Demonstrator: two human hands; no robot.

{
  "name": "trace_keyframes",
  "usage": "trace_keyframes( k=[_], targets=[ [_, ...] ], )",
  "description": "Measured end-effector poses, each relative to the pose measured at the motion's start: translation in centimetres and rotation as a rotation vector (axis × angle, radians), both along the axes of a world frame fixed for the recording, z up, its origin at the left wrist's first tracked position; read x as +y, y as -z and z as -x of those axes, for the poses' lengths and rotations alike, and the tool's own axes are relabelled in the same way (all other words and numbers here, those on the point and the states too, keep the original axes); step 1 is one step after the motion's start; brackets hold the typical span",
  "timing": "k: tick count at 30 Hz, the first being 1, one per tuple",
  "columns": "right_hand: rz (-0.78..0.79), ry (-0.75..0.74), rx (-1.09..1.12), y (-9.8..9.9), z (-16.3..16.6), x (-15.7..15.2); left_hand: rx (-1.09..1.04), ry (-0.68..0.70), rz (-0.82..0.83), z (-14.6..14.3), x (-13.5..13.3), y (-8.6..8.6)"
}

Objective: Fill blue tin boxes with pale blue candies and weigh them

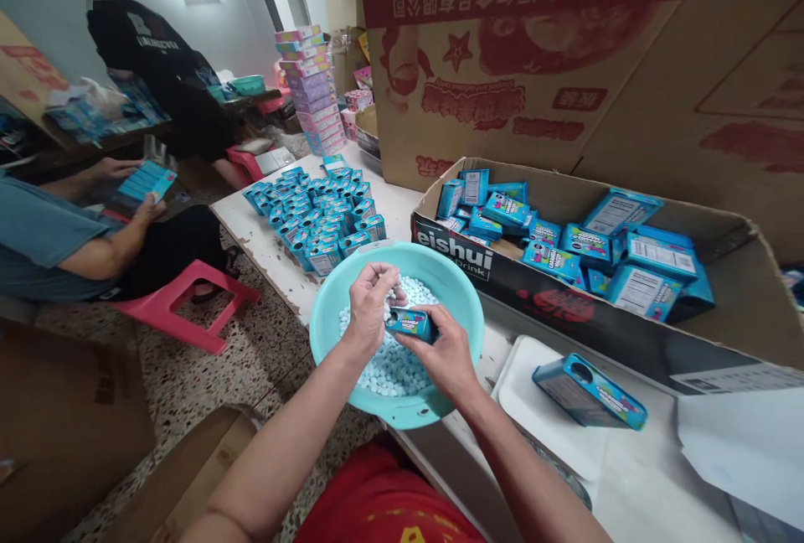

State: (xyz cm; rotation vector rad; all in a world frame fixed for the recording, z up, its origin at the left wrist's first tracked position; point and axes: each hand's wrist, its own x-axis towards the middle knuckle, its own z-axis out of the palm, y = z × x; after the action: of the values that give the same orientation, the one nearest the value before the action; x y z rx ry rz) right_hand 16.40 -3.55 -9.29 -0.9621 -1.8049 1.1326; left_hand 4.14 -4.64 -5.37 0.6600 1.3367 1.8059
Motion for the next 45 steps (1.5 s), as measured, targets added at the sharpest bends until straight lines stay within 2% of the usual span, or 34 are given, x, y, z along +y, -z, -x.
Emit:
trace_keyframes(
  k=[6, 16, 22, 24, 28, 30, 32, 34, 37, 39, 42, 45],
  targets=[
    [0.042, -0.015, -0.005, 0.1, 0.2, 0.1, 0.040, -0.009, -0.006, -0.2, -0.1, 0.2],
    [0.036, 0.018, 0.022, -0.2, 0.3, 0.1, -0.042, -0.048, 0.037, -0.2, 0.5, -0.2],
    [0.123, 0.065, 0.194, -1.3, -1.4, -0.4, -0.175, -0.004, -0.031, 2.5, -0.1, -2.1],
    [0.154, 0.073, 0.260, -1.9, -2.3, -0.6, -0.182, 0.003, 0.035, 3.5, -0.3, -1.9],
    [0.178, 0.081, 0.306, -2.8, -3.7, -0.9, -0.242, 0.206, 0.389, 4.4, -0.7, 0.2],
    [0.231, 0.077, 0.352, -3.2, -4.4, -1.2, -0.212, 0.279, 0.406, 4.5, -1.1, 1.4],
    [0.284, 0.095, 0.409, -3.5, -5.7, -1.7, -0.011, 0.339, 0.380, 4.5, -1.5, 2.2],
    [0.304, 0.164, 0.452, -3.6, -7.7, -2.5, 0.356, 0.481, 0.411, 4.4, -2.1, 2.7],
    [0.284, 0.349, 0.453, -3.1, -12.0, -4.1, 0.934, 0.806, 0.446, 3.9, -3.2, 3.4],
    [0.242, 0.503, 0.416, -2.3, -15.4, -5.2, 1.142, 1.000, 0.461, 3.5, -3.8, 3.6],
    [0.159, 0.756, 0.336, -0.9, -20.0, -6.9, 1.192, 1.178, 0.544, 3.0, -3.9, 3.4],
    [0.111, 0.960, 0.252, 0.8, -23.2, -8.2, 1.078, 1.227, 0.585, 3.3, -3.2, 2.9]
  ],
)
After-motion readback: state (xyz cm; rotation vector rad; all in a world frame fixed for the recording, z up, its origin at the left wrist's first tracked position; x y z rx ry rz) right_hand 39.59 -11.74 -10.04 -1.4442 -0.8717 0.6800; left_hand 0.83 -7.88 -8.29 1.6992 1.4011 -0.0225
